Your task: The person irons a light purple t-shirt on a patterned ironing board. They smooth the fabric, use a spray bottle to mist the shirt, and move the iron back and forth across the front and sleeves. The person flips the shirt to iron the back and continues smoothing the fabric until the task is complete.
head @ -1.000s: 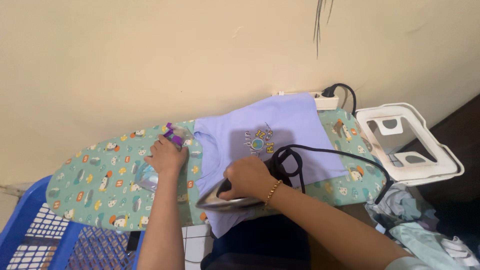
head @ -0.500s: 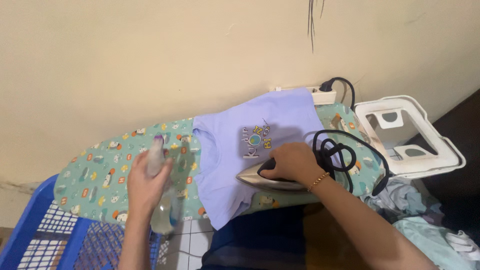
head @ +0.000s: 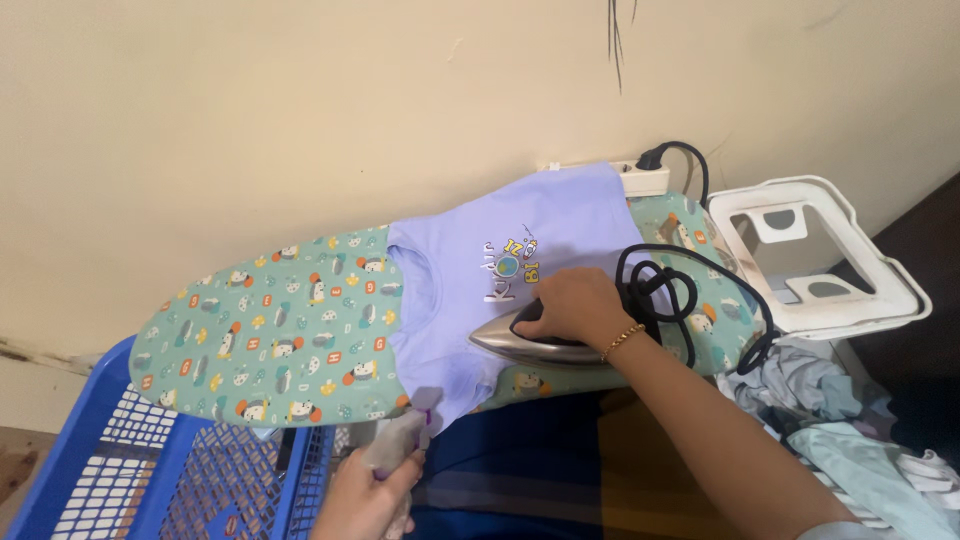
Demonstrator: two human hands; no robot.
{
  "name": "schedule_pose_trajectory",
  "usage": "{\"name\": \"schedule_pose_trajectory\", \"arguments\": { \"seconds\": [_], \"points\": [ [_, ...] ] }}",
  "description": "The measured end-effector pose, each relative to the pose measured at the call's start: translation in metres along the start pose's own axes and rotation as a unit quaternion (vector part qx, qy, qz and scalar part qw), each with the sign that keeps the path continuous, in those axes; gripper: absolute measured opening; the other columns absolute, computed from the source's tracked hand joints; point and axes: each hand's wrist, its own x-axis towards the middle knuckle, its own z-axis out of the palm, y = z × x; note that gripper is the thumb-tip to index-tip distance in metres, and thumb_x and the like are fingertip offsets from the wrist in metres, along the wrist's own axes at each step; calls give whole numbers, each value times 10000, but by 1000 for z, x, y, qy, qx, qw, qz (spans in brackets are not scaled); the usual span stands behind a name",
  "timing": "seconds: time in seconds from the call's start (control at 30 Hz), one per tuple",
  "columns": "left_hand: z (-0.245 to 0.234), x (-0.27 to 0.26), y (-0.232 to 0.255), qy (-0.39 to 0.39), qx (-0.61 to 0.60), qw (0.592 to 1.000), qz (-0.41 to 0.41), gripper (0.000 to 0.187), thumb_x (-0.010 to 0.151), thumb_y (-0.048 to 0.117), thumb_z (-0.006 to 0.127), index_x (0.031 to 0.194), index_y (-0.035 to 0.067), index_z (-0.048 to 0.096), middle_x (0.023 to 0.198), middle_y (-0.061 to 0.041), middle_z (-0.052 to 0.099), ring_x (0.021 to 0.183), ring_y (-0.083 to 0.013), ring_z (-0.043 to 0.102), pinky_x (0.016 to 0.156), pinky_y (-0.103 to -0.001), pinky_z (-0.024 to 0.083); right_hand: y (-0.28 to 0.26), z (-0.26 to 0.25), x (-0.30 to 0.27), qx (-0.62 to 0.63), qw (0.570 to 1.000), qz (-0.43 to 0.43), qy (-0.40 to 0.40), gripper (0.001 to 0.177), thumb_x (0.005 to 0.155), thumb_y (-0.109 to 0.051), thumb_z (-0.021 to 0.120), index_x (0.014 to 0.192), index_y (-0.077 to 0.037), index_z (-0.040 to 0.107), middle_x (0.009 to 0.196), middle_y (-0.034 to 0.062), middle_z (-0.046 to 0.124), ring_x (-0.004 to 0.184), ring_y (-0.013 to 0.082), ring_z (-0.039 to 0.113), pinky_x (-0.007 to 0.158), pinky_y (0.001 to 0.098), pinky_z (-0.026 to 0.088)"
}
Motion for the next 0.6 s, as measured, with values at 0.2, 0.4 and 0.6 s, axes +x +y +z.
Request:
{"name": "schedule_pose_trajectory", "arguments": {
  "seconds": [0.2, 0.4, 0.6],
  "points": [
    [-21, 7, 1, 120, 113, 968, 191, 340, 921, 245, 721, 1215, 75, 698, 682, -121, 712, 571, -241, 732, 573, -396, 567, -5, -2, 0, 3, 1000, -23, -7, 606, 723, -709, 654, 880, -141, 796, 851, 111, 751, 833, 313, 725, 730, 446, 560],
    [-32, 3, 16, 139, 60, 988, 8, 361, 881, 334, 715, 1127, 74, 755, 661, -194, 725, 559, -302, 741, 572, -417, 604, -19, 0, 7, 31, 999, -40, 7, 583, 705, -692, 683, 865, -141, 790, 836, 112, 747, 826, 317, 720, 730, 456, 553],
    [-58, 39, 22, 306, 250, 893, 216, 485, 789, 330, 748, 1225, 121, 717, 1070, -183, 737, 994, -392, 699, 845, -463, 542, -39, 1, 12, 14, 991, -132, 12, 632, 678, -733, 707, 804, -118, 772, 810, 118, 729, 793, 325, 715, 706, 459, 553]
  ]
}}
